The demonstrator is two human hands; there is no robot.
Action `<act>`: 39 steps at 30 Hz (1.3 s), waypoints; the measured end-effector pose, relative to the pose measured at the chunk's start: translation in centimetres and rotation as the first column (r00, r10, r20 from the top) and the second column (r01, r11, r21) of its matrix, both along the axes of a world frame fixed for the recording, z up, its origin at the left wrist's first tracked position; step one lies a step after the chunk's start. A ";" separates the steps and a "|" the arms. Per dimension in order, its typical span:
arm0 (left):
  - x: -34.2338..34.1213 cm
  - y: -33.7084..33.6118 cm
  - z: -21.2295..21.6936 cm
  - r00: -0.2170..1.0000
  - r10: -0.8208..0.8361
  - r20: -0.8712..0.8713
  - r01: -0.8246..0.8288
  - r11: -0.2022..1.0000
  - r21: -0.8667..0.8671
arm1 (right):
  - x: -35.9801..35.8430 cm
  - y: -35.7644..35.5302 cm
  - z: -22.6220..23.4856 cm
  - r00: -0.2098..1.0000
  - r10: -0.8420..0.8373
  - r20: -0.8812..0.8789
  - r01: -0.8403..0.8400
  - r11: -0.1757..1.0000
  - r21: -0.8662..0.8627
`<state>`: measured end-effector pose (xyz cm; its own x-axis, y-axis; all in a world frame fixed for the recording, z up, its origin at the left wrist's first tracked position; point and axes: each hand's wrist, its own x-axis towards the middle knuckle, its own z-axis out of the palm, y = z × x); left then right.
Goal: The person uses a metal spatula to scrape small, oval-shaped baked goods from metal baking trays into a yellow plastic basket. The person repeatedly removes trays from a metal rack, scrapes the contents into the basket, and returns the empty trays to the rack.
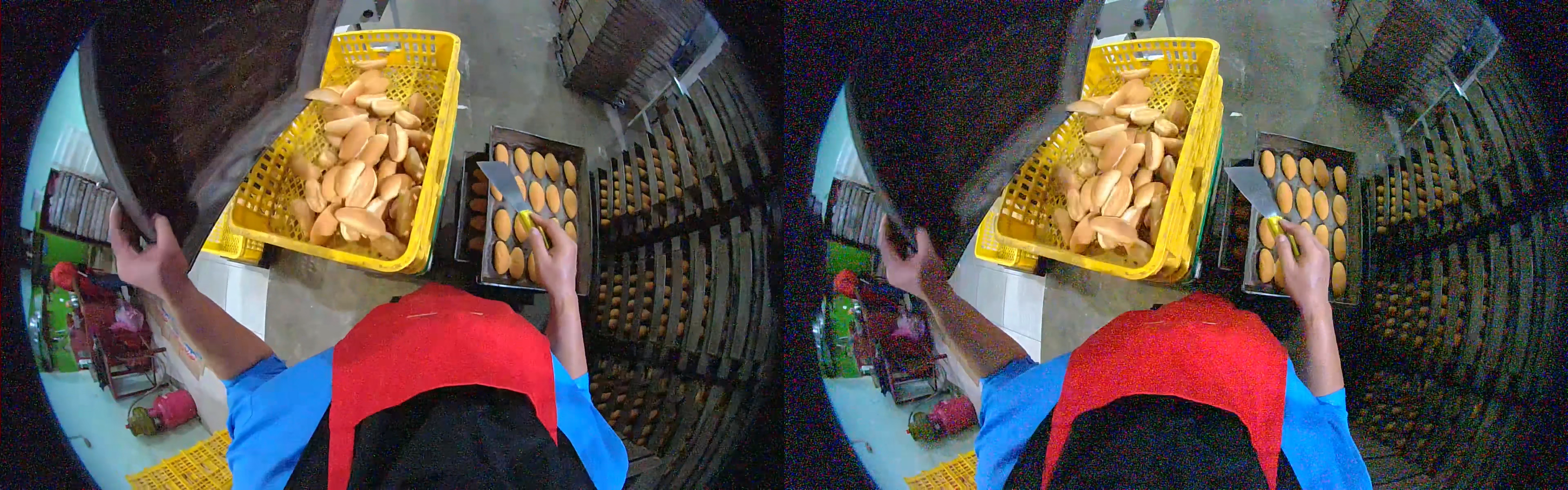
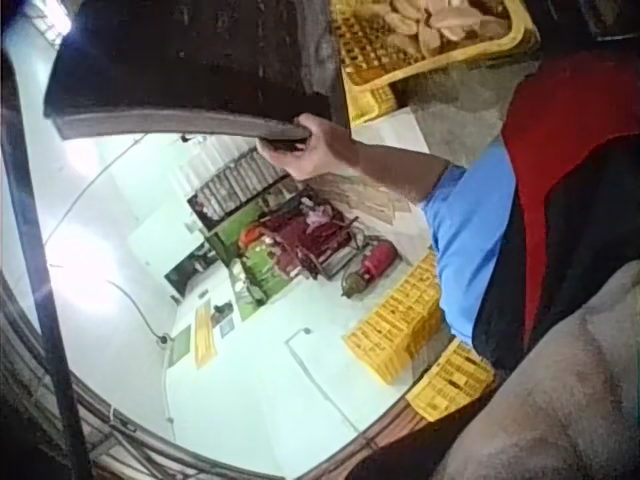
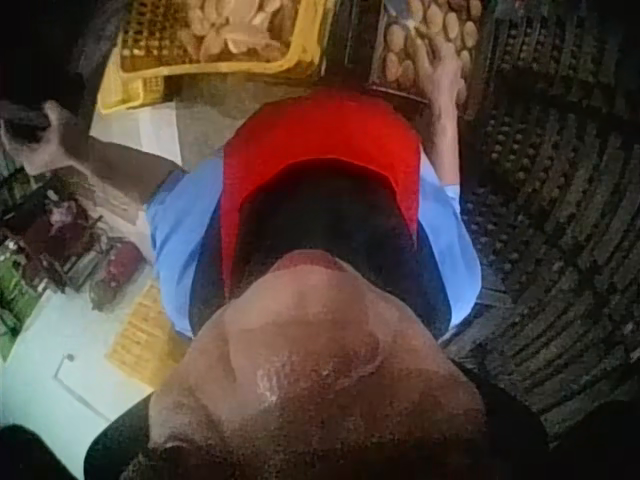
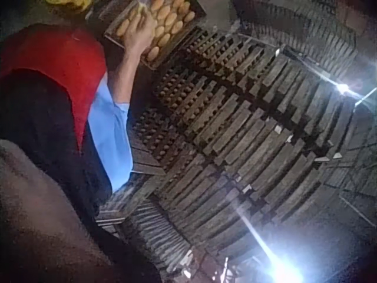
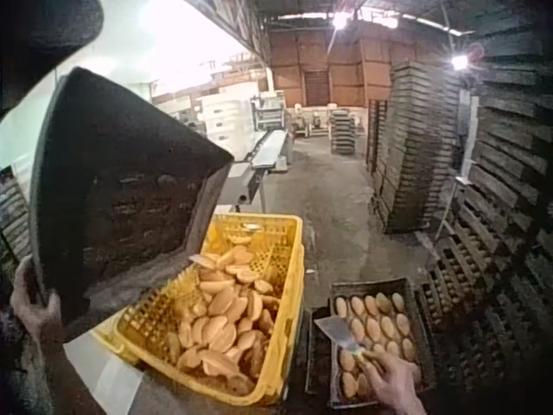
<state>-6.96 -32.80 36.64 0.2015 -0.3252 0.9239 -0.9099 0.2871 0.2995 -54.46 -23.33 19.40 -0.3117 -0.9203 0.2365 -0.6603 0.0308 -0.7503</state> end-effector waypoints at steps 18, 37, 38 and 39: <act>-4.2 -3.5 2.2 0.926 -0.286 -0.247 0.284 0.958 -0.043 | 3.7 -0.9 4.3 0.972 0.078 0.222 -0.019 0.967 -0.255; -31.6 1.1 1.3 0.349 -0.927 -0.139 0.935 0.336 0.110 | -16.5 6.5 -0.1 0.175 -0.153 0.973 0.876 0.474 -0.083; -33.2 1.6 1.0 0.296 -0.944 -0.142 0.952 0.281 0.119 | -19.5 8.1 -1.8 0.212 -0.166 0.963 0.929 0.340 -0.146; -34.4 2.0 0.6 0.228 -0.965 -0.131 0.967 0.210 0.141 | -22.3 9.4 -3.5 0.247 -0.190 0.950 0.955 0.211 -0.207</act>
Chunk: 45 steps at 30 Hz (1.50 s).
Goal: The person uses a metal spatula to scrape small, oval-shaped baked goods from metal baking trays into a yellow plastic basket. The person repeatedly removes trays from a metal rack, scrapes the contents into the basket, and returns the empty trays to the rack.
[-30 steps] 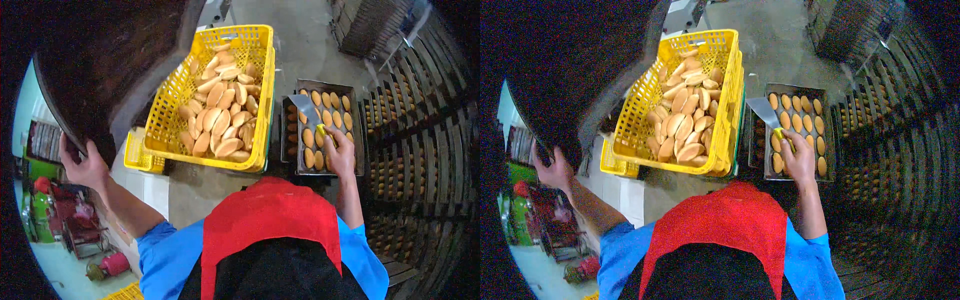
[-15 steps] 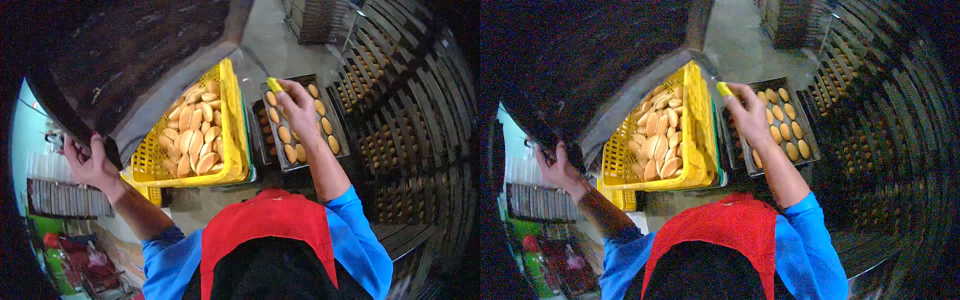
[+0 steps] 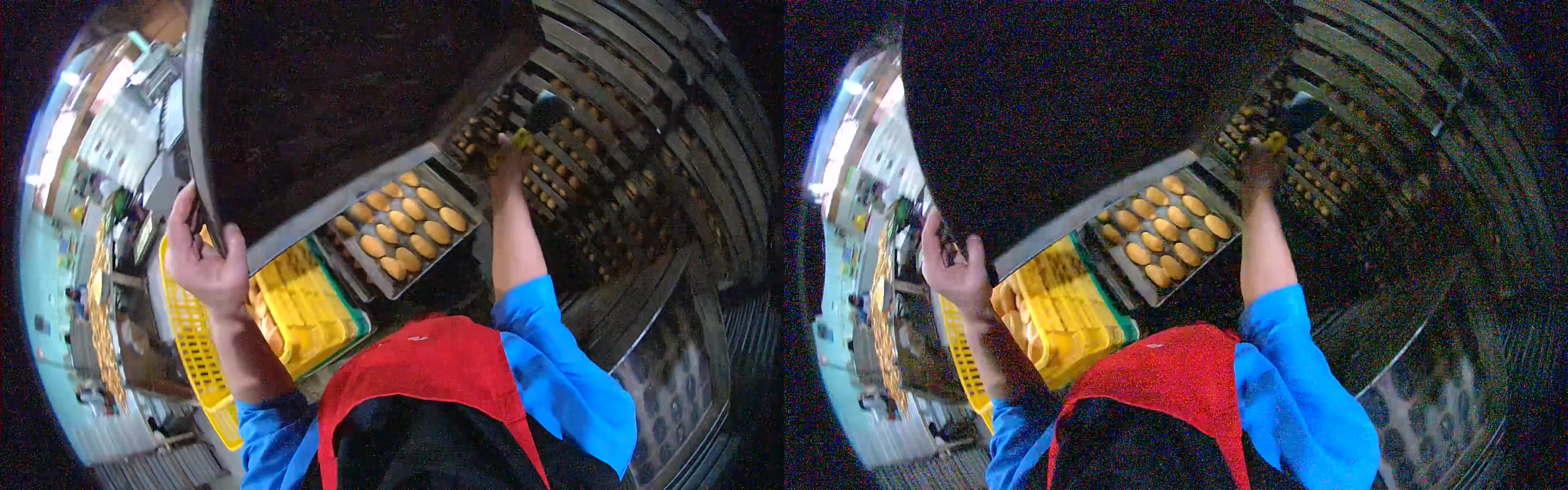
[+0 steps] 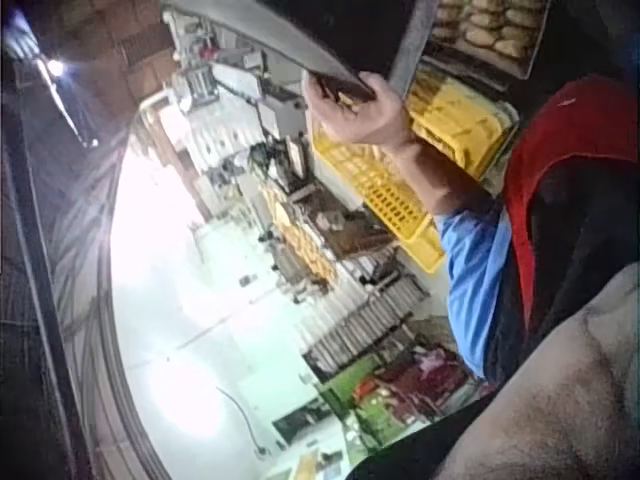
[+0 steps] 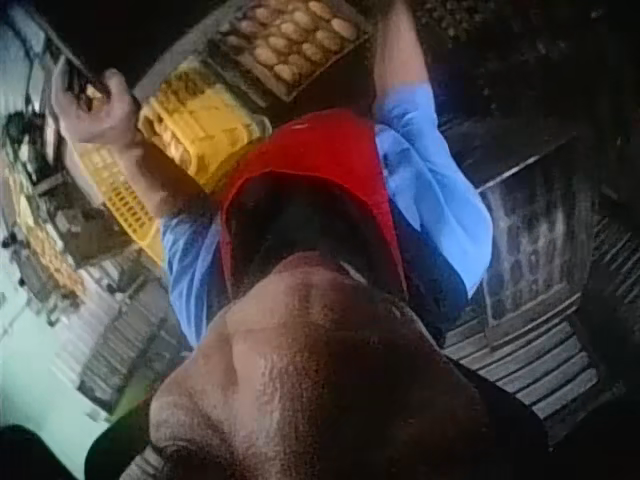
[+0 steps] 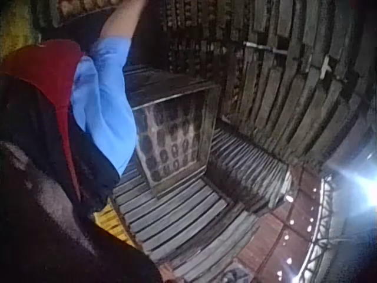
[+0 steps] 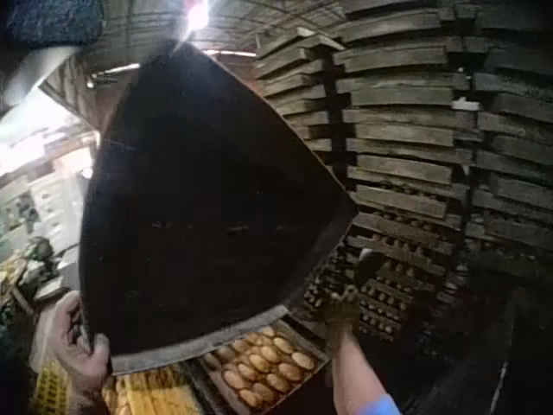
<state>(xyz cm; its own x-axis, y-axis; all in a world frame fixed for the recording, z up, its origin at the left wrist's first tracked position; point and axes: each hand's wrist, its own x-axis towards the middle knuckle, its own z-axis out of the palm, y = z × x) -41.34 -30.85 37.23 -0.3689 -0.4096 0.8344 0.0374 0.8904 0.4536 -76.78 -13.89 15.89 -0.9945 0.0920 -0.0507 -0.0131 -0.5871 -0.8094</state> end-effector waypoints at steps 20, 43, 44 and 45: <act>-7.2 -7.4 -4.4 0.912 -0.406 -0.067 0.323 0.606 0.727 | -10.1 8.3 6.2 0.907 -0.360 -0.218 0.419 0.725 0.547; -18.4 23.5 -4.0 0.035 -0.970 -0.241 0.263 -0.224 0.938 | 25.1 56.0 34.6 0.713 -0.376 -0.592 0.383 -0.499 0.777; -18.6 25.8 -4.0 -0.059 -0.964 -0.260 0.265 -0.267 0.927 | 27.1 60.6 34.7 0.706 -0.428 -0.565 0.258 -0.588 0.767; -18.6 28.0 -4.2 -0.144 -0.951 -0.273 0.263 -0.303 0.916 | 29.4 63.8 33.9 0.709 -0.446 -0.547 0.231 -0.586 0.777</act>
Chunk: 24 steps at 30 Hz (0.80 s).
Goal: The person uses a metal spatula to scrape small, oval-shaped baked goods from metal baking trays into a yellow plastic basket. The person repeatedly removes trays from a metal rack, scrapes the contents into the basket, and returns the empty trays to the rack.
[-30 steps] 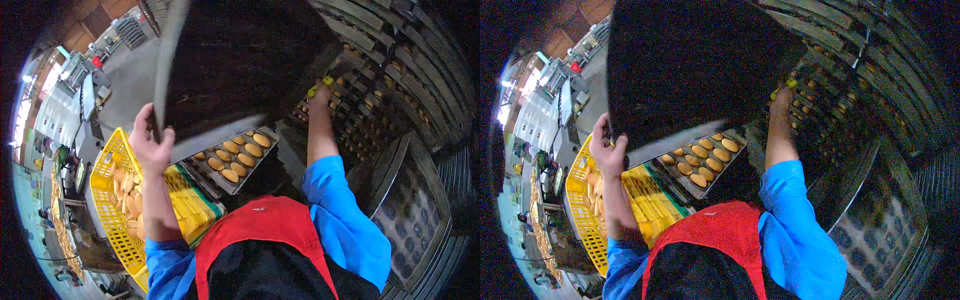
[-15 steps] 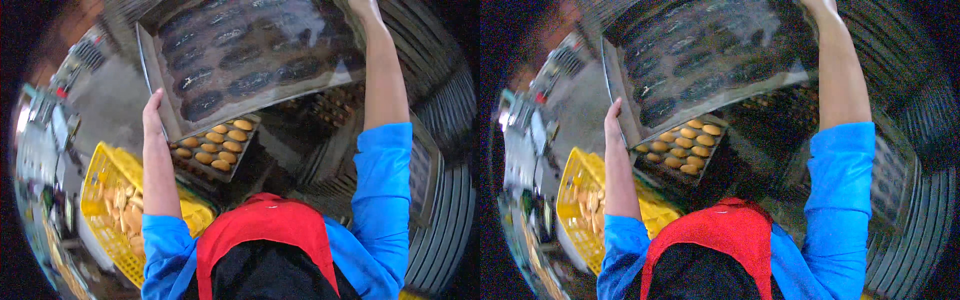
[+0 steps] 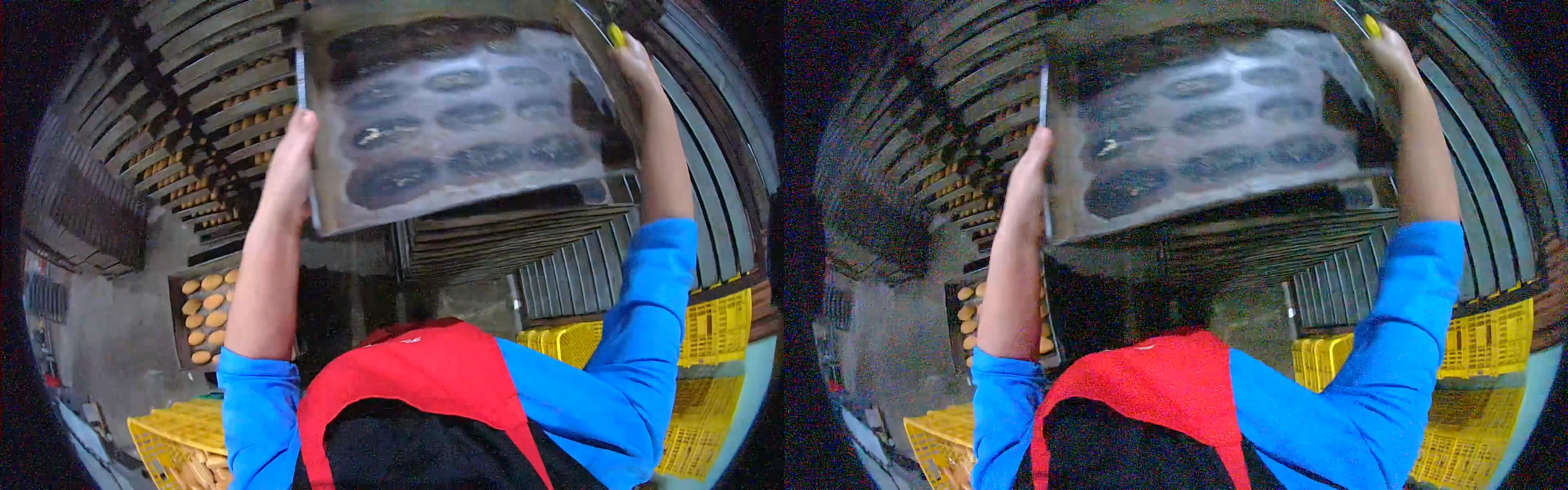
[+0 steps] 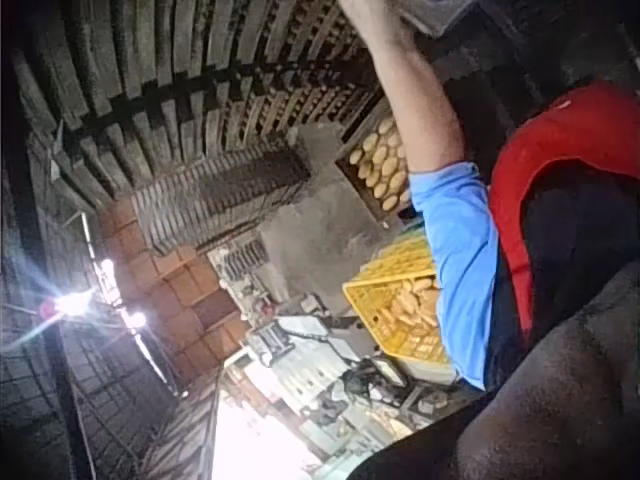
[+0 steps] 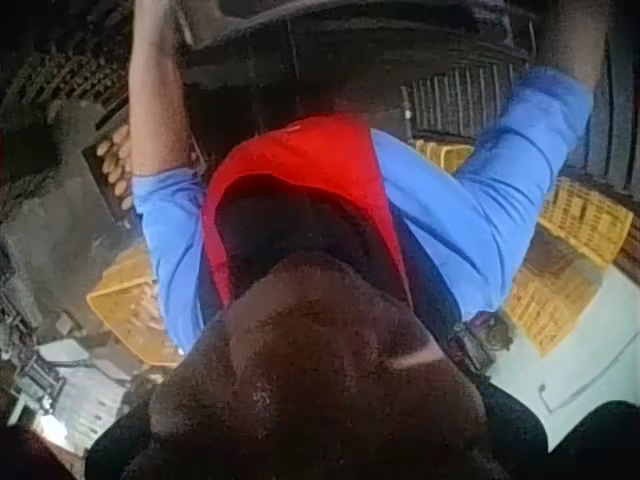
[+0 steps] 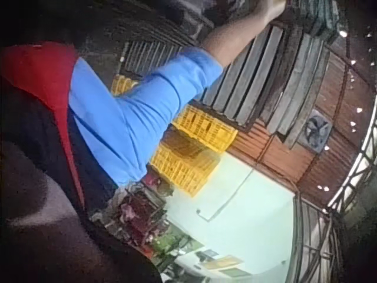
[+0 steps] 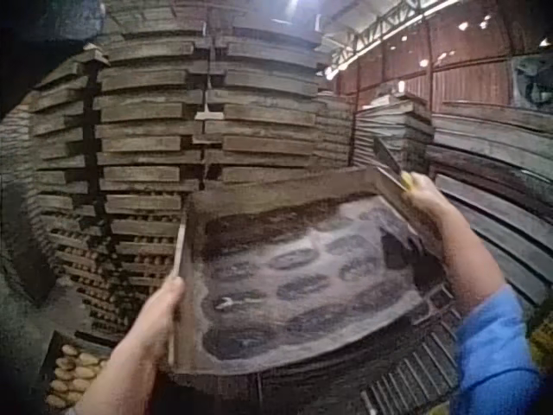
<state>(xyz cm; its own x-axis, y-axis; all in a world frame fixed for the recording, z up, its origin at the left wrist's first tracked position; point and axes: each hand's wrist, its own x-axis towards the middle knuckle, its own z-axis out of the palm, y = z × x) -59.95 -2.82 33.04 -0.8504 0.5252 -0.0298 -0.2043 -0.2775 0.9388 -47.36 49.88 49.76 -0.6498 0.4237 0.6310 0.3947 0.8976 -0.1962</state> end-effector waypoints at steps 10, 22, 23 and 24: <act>-0.6 12.6 -2.7 0.735 -0.366 -0.571 -0.183 0.703 -0.687 | 11.6 15.0 -8.0 0.976 -0.036 0.217 0.103 0.945 -0.309; -0.7 14.5 -2.8 0.683 -0.454 -0.572 -0.224 0.615 -0.756 | 8.7 17.9 -10.9 0.917 -0.009 0.398 0.150 0.934 -0.324; -1.2 14.6 -3.7 0.686 -0.426 -0.590 -0.191 0.677 -0.711 | 8.9 18.2 -10.5 0.891 -0.025 0.454 0.179 0.937 -0.299; -1.7 14.2 -4.1 0.697 -0.379 -0.608 -0.179 0.730 -0.660 | 8.5 16.4 -10.2 0.917 -0.023 0.399 0.157 0.939 -0.306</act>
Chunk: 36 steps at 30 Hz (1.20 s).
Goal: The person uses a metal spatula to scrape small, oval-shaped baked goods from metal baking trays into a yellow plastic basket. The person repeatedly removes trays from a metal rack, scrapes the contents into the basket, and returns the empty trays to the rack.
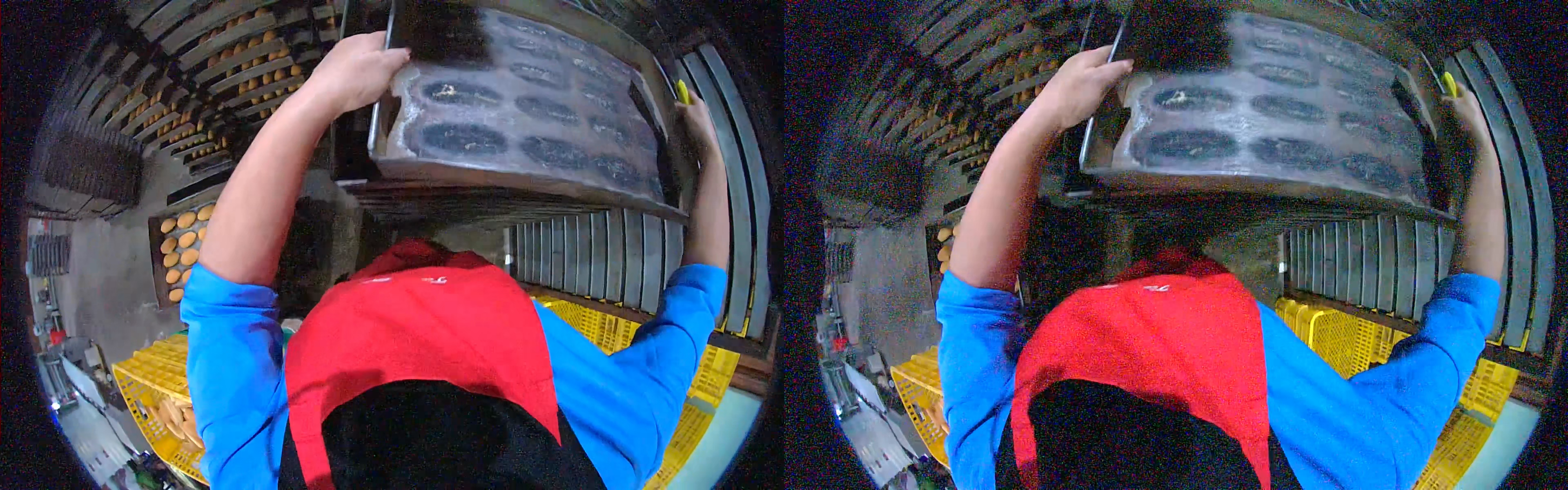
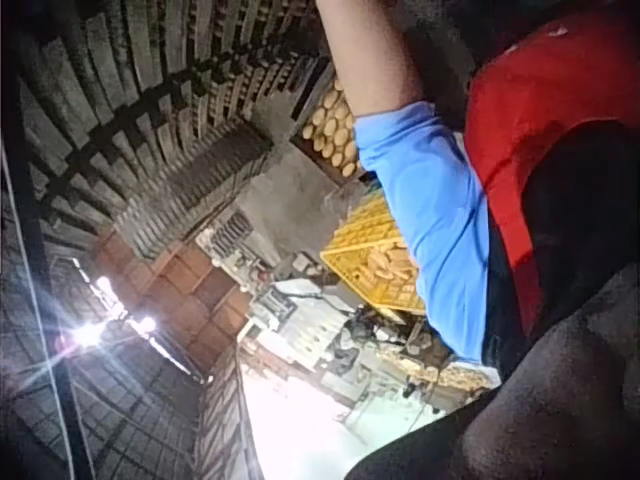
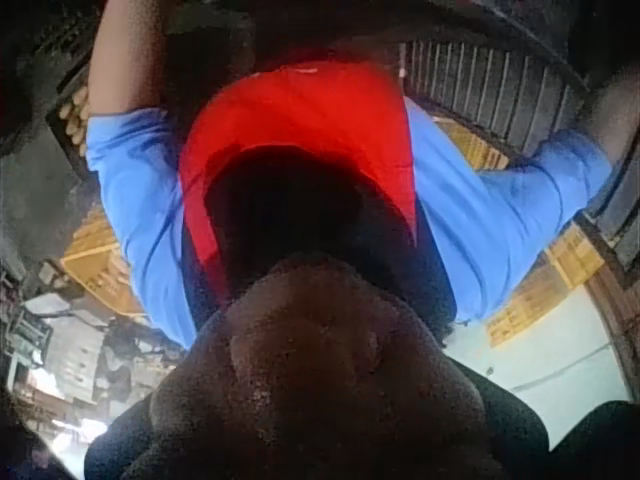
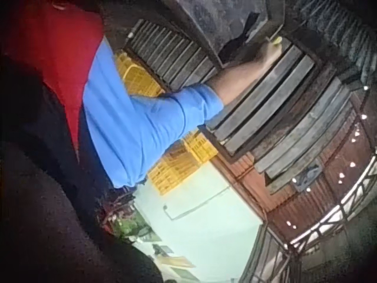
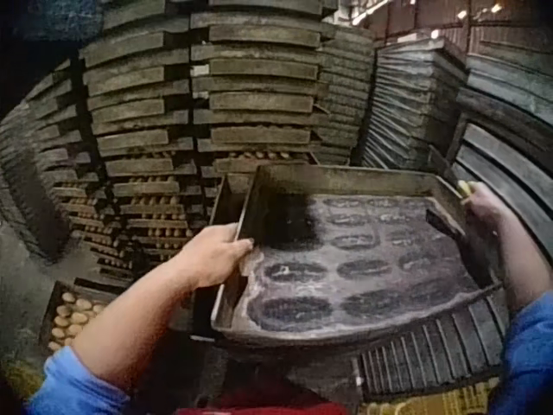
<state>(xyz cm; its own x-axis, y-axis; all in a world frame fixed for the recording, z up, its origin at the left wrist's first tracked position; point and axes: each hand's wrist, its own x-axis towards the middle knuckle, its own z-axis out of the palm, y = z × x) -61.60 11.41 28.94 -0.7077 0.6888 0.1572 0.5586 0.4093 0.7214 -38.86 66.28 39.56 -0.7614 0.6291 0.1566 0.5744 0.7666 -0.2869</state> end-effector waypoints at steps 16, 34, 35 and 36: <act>2.6 1.0 3.9 0.993 0.029 -0.111 -0.070 0.922 -0.381 | 0.3 -1.2 0.3 0.978 -0.125 0.164 0.077 0.959 0.272; -0.8 1.8 4.9 0.956 0.092 -0.277 -0.125 0.987 -0.104 | -1.8 -1.0 2.0 0.981 -0.061 0.183 -0.001 0.947 0.321; -0.6 1.9 4.8 0.962 0.103 -0.252 -0.141 0.980 -0.140 | -2.0 -0.4 2.5 0.974 -0.056 0.220 -0.013 0.954 0.300; -0.3 1.8 4.5 0.965 0.125 -0.229 -0.168 0.969 -0.180 | -2.3 -2.5 2.4 0.971 0.004 0.241 -0.092 0.929 0.357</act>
<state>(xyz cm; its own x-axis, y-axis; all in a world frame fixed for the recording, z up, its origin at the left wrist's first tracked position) -61.94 13.23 33.48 -0.7674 0.6128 0.1886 0.6147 0.6196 0.4881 -41.20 63.78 41.92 -0.8320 0.5239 0.1826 0.5505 0.8206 0.1535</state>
